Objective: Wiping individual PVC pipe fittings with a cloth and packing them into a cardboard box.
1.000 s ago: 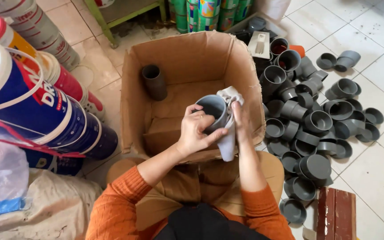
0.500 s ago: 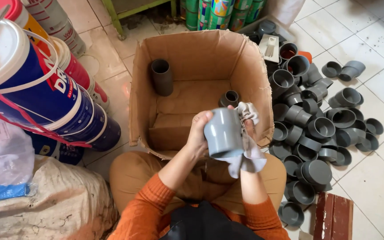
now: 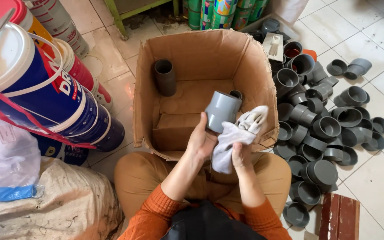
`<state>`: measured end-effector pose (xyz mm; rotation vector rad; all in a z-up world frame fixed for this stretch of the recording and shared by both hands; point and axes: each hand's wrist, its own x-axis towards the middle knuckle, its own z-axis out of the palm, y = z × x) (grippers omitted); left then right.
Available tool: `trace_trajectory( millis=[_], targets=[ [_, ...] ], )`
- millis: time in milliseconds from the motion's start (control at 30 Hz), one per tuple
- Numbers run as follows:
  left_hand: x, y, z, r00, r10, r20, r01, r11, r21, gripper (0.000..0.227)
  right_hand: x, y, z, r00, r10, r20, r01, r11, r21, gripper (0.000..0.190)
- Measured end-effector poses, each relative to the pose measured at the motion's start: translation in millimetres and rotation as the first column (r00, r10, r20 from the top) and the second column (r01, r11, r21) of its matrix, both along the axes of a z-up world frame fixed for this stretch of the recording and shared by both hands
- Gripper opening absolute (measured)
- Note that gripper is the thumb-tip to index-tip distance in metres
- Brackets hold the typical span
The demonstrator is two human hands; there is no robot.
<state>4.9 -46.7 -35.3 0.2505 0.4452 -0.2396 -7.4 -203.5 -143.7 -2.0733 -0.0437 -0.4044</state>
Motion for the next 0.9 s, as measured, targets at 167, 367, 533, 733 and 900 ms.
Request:
trace_trajectory(
  millis=[167, 367, 533, 733, 900],
  targets=[
    [-26.9, -7.6, 12.5, 0.987, -0.004, 0.159, -0.043, 0.955, 0.293, 0.034, 5.6, 36.8, 104.8, 0.899, 0.156, 0.41, -0.05, 0.965, -0.258, 0.09],
    [-46.0, -10.9, 13.0, 0.961, -0.01, 0.276, -0.109, 0.905, 0.412, 0.017, 22.9, 37.8, 105.4, 0.911, 0.006, 0.413, -0.042, 0.996, 0.079, 0.054],
    [-43.6, 9.4, -3.4, 0.925, 0.017, 0.379, -0.16, 0.924, 0.349, 0.018, 50.3, 16.8, 134.2, 0.855, -0.279, 0.436, 0.25, 0.96, 0.125, 0.042],
    [-31.1, 5.6, 1.4, 0.923, 0.146, 0.355, -0.175, 0.983, 0.051, 0.026, 20.9, 38.2, 105.9, 0.923, -0.369, 0.105, 0.267, 0.814, 0.516, 0.05],
    [-34.8, -9.8, -16.0, 0.94, 0.079, 0.332, -0.152, 0.968, 0.202, 0.02, -2.4, 77.8, 113.6, 0.959, -0.282, 0.034, 0.234, 0.851, 0.471, 0.049]
  ],
)
